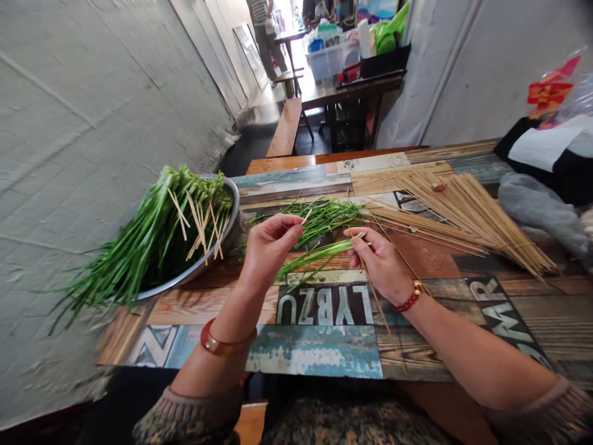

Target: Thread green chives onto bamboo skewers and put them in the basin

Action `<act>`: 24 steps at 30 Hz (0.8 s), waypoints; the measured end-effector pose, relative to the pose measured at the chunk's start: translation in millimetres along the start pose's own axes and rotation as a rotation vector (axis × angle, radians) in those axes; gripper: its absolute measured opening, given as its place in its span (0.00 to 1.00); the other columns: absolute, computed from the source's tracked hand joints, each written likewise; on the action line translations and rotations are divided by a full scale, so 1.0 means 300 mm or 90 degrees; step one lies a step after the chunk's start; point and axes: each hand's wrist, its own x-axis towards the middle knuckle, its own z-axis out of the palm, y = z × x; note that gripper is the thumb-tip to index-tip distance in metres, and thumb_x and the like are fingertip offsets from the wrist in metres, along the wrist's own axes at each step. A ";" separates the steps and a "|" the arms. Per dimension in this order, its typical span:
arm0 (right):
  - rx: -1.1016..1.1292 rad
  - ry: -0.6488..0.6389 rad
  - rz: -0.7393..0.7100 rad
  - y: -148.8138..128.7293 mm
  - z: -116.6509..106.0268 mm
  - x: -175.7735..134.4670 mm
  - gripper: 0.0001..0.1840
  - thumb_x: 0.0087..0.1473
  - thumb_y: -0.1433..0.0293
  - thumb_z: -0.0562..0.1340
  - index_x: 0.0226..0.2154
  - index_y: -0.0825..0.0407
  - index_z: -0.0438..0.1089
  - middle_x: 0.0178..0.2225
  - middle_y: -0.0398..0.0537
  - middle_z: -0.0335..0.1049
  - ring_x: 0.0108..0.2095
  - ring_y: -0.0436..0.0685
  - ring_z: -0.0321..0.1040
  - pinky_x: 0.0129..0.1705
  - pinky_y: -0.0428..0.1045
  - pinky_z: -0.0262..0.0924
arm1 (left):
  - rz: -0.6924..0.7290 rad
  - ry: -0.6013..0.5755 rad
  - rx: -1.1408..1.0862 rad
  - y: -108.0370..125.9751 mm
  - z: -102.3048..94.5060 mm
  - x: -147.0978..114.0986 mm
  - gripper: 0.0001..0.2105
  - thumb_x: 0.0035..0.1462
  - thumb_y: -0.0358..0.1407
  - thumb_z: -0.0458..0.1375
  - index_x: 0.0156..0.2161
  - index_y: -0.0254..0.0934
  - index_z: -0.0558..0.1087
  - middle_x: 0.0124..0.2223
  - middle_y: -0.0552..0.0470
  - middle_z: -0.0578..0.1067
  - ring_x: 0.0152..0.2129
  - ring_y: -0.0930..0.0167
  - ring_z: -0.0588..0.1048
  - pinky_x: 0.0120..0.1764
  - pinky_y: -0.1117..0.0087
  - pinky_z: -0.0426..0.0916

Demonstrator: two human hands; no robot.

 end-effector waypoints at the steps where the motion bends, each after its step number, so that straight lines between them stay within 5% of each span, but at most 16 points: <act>1: 0.009 -0.007 0.017 0.008 0.005 0.000 0.18 0.54 0.58 0.60 0.42 0.53 0.68 0.22 0.38 0.66 0.20 0.46 0.63 0.22 0.42 0.56 | 0.025 0.013 0.018 0.004 0.007 -0.010 0.08 0.47 0.35 0.65 0.32 0.33 0.78 0.26 0.53 0.73 0.21 0.78 0.66 0.25 0.77 0.61; 5: -0.066 -0.074 0.078 0.032 0.011 0.006 0.18 0.52 0.58 0.60 0.38 0.55 0.69 0.20 0.38 0.63 0.17 0.46 0.59 0.18 0.42 0.52 | 0.058 -0.026 0.057 -0.040 0.079 -0.034 0.06 0.48 0.34 0.62 0.32 0.34 0.78 0.27 0.52 0.73 0.23 0.76 0.68 0.26 0.77 0.62; 9: -0.186 -0.079 0.024 0.024 0.002 0.003 0.16 0.53 0.60 0.58 0.37 0.55 0.70 0.20 0.39 0.63 0.16 0.46 0.59 0.18 0.42 0.52 | 0.009 -0.098 0.064 -0.122 0.141 -0.012 0.05 0.48 0.33 0.61 0.30 0.32 0.77 0.27 0.51 0.75 0.24 0.75 0.70 0.28 0.75 0.64; 17: -0.251 -0.074 -0.027 0.005 -0.004 -0.003 0.12 0.55 0.65 0.57 0.37 0.54 0.72 0.19 0.39 0.63 0.17 0.46 0.57 0.18 0.42 0.52 | -0.138 -0.165 -0.116 -0.170 0.132 -0.008 0.10 0.46 0.38 0.65 0.31 0.32 0.76 0.29 0.51 0.76 0.24 0.75 0.71 0.29 0.75 0.64; 24: -0.242 -0.076 0.019 0.004 -0.010 -0.004 0.12 0.54 0.64 0.58 0.37 0.54 0.72 0.20 0.39 0.63 0.17 0.46 0.57 0.18 0.42 0.52 | -0.142 -0.185 -0.120 -0.161 0.124 -0.025 0.09 0.48 0.38 0.64 0.31 0.33 0.78 0.28 0.52 0.76 0.22 0.77 0.68 0.27 0.76 0.61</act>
